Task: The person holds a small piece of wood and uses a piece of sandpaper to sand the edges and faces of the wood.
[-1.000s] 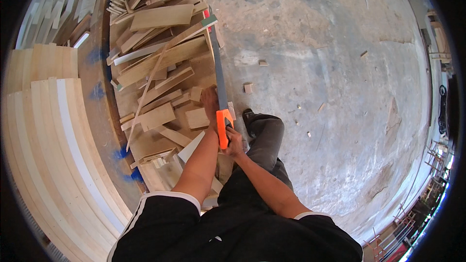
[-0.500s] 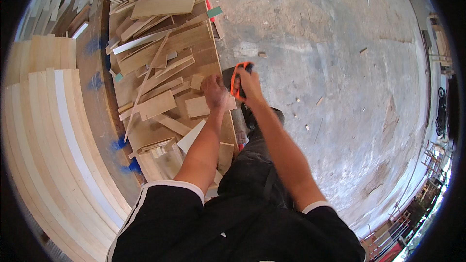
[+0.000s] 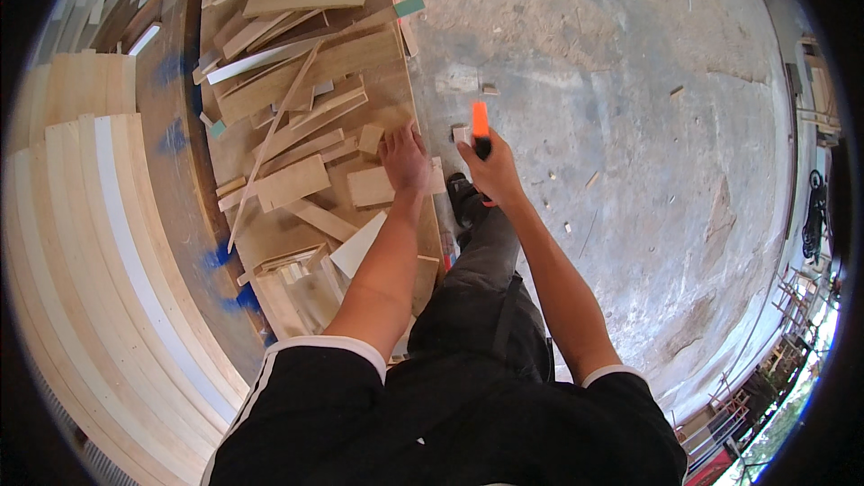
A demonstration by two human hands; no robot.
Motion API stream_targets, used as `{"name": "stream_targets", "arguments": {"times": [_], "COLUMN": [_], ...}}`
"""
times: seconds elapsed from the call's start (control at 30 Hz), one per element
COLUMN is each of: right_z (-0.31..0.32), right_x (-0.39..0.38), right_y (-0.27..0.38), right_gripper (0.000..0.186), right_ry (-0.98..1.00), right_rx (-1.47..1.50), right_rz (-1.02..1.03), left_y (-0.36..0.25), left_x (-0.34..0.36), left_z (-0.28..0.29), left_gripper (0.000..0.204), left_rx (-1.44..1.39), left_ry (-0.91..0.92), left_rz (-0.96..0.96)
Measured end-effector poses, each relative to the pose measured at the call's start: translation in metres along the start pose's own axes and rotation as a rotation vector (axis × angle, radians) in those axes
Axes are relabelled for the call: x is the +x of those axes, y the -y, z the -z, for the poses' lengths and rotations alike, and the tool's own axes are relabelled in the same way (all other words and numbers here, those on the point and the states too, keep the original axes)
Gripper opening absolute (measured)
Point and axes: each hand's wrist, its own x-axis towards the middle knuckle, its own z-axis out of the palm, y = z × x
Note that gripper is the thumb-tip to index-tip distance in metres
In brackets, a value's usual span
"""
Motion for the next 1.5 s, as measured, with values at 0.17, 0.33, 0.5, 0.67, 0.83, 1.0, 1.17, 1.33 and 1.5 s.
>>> {"name": "stream_targets", "arguments": {"times": [0.17, 0.33, 0.5, 0.67, 0.83, 1.0, 1.17, 1.33, 1.5], "right_z": [0.03, 0.018, 0.003, -0.007, -0.009, -0.002, 0.016, 0.029, -0.008], "right_x": [-0.106, -0.185, -0.214, -0.218, -0.222, -0.231, -0.234, -0.233, -0.203], "right_y": [0.049, 0.072, 0.074, 0.063, 0.069, 0.094, 0.138, 0.169, 0.121], "right_gripper": [0.016, 0.016, 0.03, 0.03, 0.012, 0.015, 0.021, 0.045, 0.031], "right_ry": [-0.056, -0.01, 0.12, 0.082, 0.013, 0.097, 0.175, 0.35, 0.031], "right_rx": [0.049, 0.039, 0.115, 0.13, 0.129, 0.158, 0.126, 0.071, -0.011], "right_rz": [0.055, 0.121, 0.049, 0.087, 0.074, -0.042, -0.142, -0.233, 0.007], "left_y": [0.0, -0.002, 0.009, 0.009, 0.005, 0.008, 0.005, 0.005, 0.003], "left_x": [0.0, 0.001, -0.003, -0.002, 0.001, 0.0, -0.001, -0.001, 0.001], "left_z": [0.004, 0.002, -0.007, -0.006, -0.003, -0.007, -0.006, -0.005, -0.003], "left_gripper": [0.02, 0.021, 0.03, 0.037, 0.03, 0.022, 0.022, 0.022, 0.02], "left_rx": [-0.063, -0.055, -0.027, -0.02, -0.054, -0.068, -0.038, 0.001, -0.027], "left_ry": [0.012, 0.047, 0.069, 0.045, 0.062, 0.019, -0.008, 0.04, -0.042], "left_rz": [0.025, 0.049, 0.014, -0.011, 0.007, 0.013, -0.019, 0.001, -0.048]}}
